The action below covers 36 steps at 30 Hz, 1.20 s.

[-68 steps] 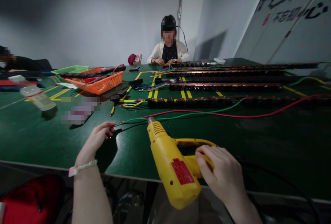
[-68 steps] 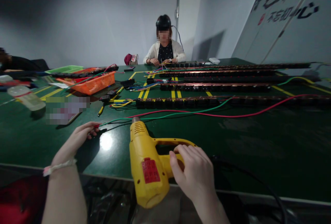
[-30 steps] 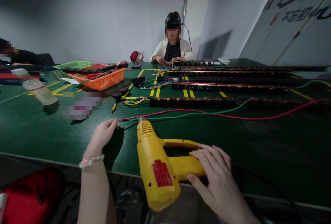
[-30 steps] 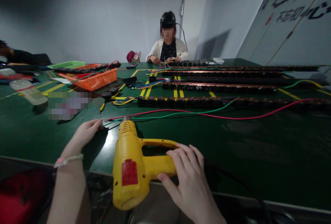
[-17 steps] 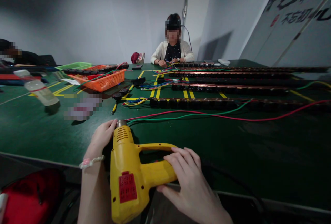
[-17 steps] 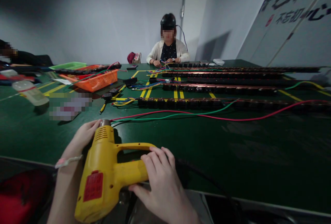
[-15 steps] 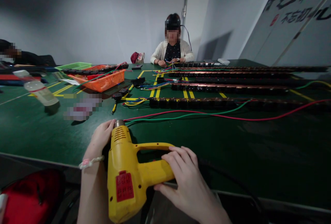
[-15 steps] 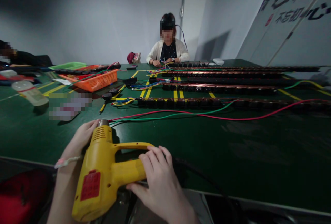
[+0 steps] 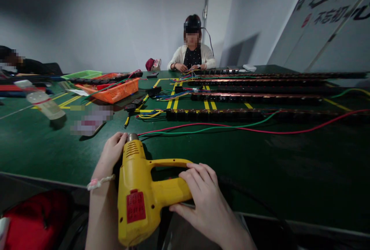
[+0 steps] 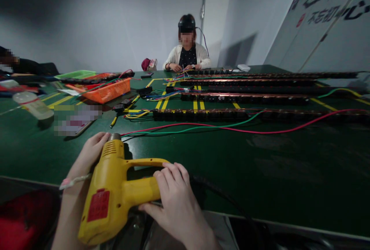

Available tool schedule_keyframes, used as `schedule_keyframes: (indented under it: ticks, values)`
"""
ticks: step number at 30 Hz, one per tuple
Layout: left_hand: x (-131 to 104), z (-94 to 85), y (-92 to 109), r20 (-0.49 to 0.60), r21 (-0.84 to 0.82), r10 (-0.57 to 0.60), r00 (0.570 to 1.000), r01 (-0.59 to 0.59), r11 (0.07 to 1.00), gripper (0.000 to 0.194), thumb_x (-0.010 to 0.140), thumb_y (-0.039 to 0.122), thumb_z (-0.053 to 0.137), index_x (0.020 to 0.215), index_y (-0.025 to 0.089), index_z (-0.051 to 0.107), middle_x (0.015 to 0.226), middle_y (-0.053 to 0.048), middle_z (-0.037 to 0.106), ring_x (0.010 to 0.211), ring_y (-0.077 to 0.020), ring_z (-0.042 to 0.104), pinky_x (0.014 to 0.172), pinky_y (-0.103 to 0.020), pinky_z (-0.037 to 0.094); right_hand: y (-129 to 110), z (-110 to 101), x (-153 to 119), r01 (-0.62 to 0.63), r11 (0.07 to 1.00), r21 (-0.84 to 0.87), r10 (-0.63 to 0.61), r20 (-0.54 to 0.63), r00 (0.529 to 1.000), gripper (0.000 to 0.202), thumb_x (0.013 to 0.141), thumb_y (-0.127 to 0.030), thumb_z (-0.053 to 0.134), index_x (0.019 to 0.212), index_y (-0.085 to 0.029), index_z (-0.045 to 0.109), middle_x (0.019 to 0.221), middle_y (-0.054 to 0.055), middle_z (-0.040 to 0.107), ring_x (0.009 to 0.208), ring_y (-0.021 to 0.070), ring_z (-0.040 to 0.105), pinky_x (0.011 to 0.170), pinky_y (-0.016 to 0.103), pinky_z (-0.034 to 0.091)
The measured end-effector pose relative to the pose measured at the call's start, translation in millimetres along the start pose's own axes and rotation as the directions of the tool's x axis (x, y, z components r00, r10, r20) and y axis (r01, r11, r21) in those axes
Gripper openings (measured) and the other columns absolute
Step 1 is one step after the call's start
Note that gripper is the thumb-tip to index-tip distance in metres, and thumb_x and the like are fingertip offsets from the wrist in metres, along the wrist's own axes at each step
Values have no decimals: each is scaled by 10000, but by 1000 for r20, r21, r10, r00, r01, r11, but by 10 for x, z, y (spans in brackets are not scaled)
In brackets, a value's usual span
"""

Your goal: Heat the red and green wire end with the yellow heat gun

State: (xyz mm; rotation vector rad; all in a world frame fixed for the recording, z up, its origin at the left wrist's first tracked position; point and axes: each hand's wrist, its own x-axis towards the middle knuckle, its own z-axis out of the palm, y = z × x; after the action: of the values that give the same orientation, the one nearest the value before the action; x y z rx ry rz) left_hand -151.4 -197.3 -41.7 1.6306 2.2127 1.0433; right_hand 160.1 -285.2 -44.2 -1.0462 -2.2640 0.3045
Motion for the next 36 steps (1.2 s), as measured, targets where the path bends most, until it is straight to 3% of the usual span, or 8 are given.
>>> schedule_keyframes:
  ticks: [9, 16, 22, 26, 36]
  values:
    - [-1, 21, -16, -8, -151, -74, 997, 72, 986, 477, 660, 593, 516, 842, 165, 619, 806, -96, 698, 761, -241, 634, 676, -311, 472, 29, -70, 11, 9, 1000, -14, -9, -14, 1000, 521, 690, -569, 731, 1030, -209, 566, 1042, 31, 657, 1106, 241, 560, 997, 427, 402]
    - [12, 27, -57, 35, -15, -30, 999, 31, 999, 469, 697, 595, 462, 801, 173, 640, 785, -87, 692, 754, -238, 622, 676, -305, 448, 57, -134, 25, -14, 999, -38, 14, 3, 1000, 507, 682, -570, 735, 1017, -220, 586, 1029, 37, 658, 1094, 244, 565, 959, 414, 439]
    - [0, 13, -58, 50, 8, -30, 998, 30, 1000, 531, 715, 622, 434, 793, 153, 670, 708, -63, 670, 671, -212, 585, 603, -282, 406, 140, -217, 13, -57, 998, -16, 57, -23, 998, 503, 644, -493, 793, 1016, -213, 601, 1048, 61, 650, 1113, 259, 552, 938, 411, 455]
    - [-11, -10, -35, 25, 49, -42, 999, 41, 998, 570, 719, 628, 410, 768, 144, 708, 607, -47, 624, 633, -211, 549, 564, -282, 369, 259, -325, -55, -93, 991, -97, 90, -35, 995, 470, 654, -451, 794, 1019, -222, 607, 1066, 65, 642, 1111, 262, 553, 913, 410, 466]
    - [-68, -89, 134, 16, 106, -199, 980, 197, 975, 572, 688, 649, 406, 705, 164, 708, 435, -16, 468, 524, -210, 471, 519, -300, 306, 774, -676, -376, -144, 956, -254, 140, -36, 990, 438, 674, -470, 752, 1040, -273, 614, 1154, 59, 627, 1127, 263, 550, 888, 421, 462]
